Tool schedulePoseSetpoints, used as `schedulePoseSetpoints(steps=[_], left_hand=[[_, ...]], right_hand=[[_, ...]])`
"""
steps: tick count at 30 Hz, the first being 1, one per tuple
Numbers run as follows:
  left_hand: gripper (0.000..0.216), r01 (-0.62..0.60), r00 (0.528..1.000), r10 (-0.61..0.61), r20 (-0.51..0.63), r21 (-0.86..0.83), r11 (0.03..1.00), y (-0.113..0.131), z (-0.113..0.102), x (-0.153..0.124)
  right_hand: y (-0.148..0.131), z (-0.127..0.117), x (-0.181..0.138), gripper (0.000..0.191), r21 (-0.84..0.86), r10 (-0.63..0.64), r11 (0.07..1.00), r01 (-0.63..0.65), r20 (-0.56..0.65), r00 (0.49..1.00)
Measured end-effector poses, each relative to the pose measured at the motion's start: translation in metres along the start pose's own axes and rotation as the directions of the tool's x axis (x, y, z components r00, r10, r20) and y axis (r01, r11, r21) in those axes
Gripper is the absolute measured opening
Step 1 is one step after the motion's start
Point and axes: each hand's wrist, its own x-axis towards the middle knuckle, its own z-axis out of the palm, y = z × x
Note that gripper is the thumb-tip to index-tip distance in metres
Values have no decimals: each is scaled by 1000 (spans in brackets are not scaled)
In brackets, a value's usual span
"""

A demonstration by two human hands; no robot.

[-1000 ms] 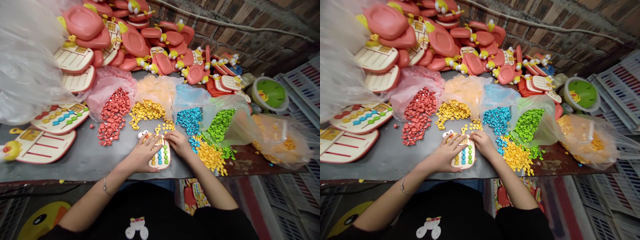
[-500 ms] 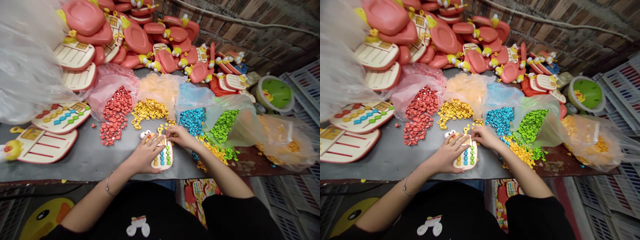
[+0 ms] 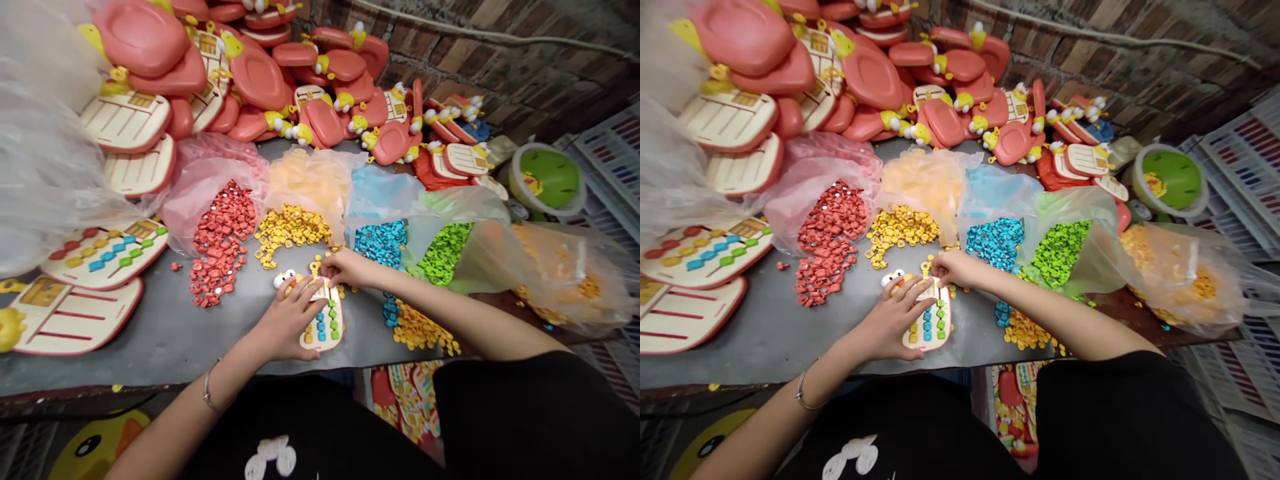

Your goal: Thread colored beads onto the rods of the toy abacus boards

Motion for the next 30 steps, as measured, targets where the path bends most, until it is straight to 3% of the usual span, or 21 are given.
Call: schedulePoseSetpoints(steps=[3,5,9,12,16,19,22,25,27,28,29,30], left_hand=[[99,-14,1000,14,-24,29,999,0,0,0],[103,-38,999,40,-38,50,998,0,0,0],[95,-132,983,143,-119,92,987,-1,-2,-2],[89,-213,949,232,-212,110,971,-2,-4,-5],[100,-293,904,309,-296,97,951,-1,-4,-8],[113,-331,881,340,-328,86,940,1,-3,-8],[119,-372,862,365,-351,50,927,3,-2,-8],[125,-426,825,368,-429,-43,904,5,-1,-8],[126,-439,787,330,-522,-96,893,4,-2,-8],[123,-433,768,301,-566,-112,894,3,-2,-8],[118,-422,752,273,-601,-120,899,2,-3,-8],[113,-406,741,248,-624,-122,906,1,-5,-9]], right_hand=[[3,9,-11,11,-104,-16,995,6,-91,996],[6,19,-17,16,-80,-38,996,24,-173,984],[9,39,-30,32,255,18,964,79,-357,934],[7,52,-42,46,513,47,846,145,-342,939],[-2,63,-56,56,588,40,783,202,-371,928],[-10,69,-57,57,555,58,789,265,-496,867],[-17,79,-58,54,459,99,838,296,-660,745],[-22,104,-74,46,432,203,856,284,-786,584],[-23,128,-99,42,468,336,840,275,-847,413],[-23,141,-114,42,494,417,829,263,-858,299],[-23,153,-130,37,522,499,835,177,-852,157],[-23,163,-144,31,546,545,829,119,-837,48]])
